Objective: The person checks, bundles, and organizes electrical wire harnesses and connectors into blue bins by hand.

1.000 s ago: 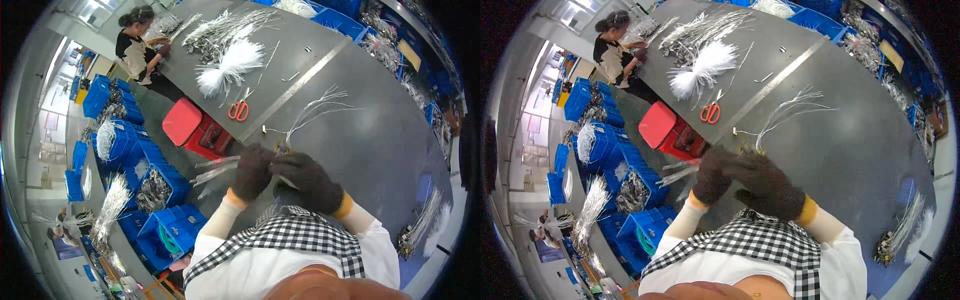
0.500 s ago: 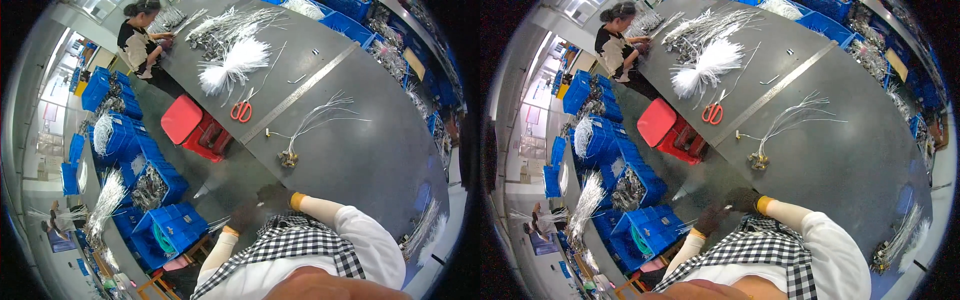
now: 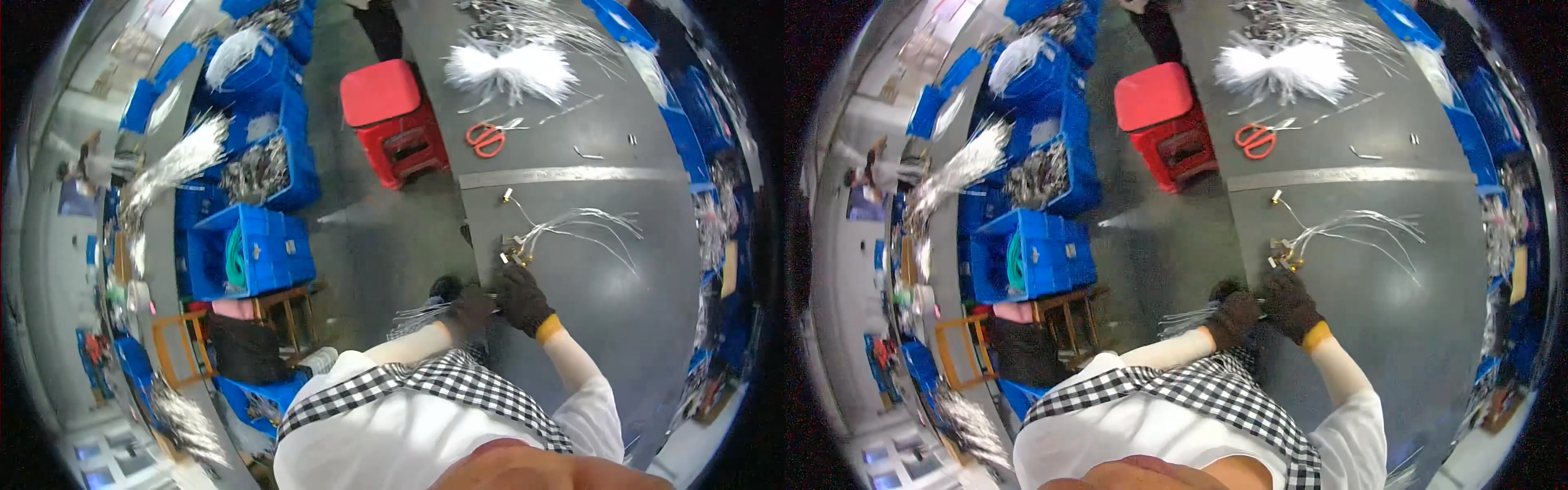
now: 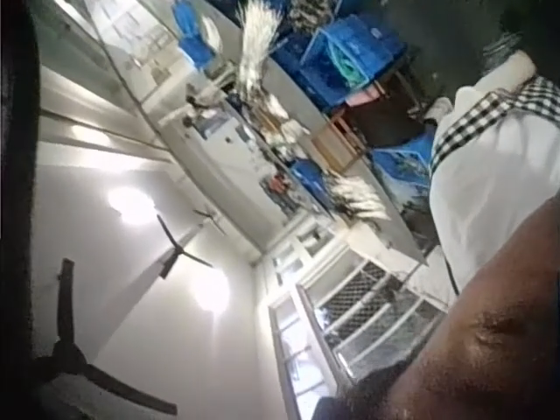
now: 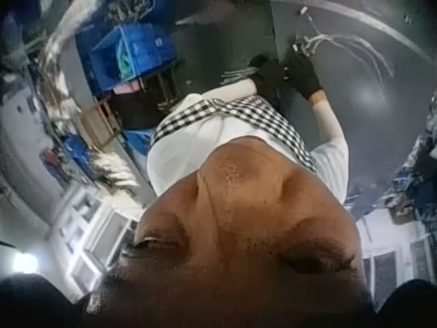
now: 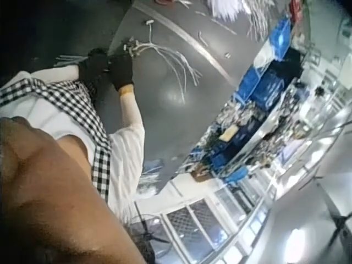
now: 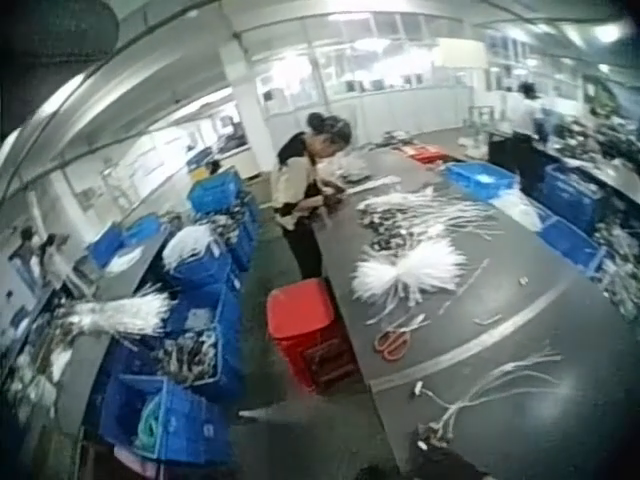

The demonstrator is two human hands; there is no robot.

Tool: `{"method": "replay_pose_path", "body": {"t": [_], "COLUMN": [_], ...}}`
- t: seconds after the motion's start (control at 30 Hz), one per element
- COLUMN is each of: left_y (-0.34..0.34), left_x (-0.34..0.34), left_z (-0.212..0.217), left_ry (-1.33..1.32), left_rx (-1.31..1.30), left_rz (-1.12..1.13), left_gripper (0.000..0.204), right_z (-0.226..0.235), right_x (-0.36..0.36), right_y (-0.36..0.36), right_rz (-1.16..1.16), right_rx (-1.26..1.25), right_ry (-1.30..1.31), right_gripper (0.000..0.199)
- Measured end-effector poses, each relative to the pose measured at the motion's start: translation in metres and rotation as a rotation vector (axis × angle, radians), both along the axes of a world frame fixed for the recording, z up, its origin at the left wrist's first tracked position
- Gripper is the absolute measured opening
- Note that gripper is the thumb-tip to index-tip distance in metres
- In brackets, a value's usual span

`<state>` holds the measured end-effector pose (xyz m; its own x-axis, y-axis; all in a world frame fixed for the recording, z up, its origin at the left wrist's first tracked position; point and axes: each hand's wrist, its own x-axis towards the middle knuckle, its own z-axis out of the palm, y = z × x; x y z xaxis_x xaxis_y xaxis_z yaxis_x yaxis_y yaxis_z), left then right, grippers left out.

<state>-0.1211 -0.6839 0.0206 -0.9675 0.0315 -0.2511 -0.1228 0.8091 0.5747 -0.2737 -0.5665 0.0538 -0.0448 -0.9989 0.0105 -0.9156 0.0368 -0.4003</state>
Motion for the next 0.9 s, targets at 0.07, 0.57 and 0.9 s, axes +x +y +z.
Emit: {"method": "replay_pose_path", "body": {"t": [0.07,0.57,0.9], "left_y": [0.008,-0.086,-0.148], "left_x": [-0.007,0.026,-0.043], "left_z": [0.003,0.073,0.22], "left_ry": [0.015,0.174,0.209], "left_rx": [-0.001,0.875,0.589], "left_rz": [0.032,0.361,-0.468], "left_gripper": [0.027,0.039,0.025], "right_z": [0.011,0.088,0.235], "right_x": [0.002,0.059,-0.025], "right_y": [0.025,-0.055,-0.013], "right_rz": [-0.069,-0.555,-0.515], "right_rx": [-0.076,-0.289,-0.043], "right_ry": [0.002,-0.699,-0.505], "right_gripper": [0.038,0.015,0.011]}}
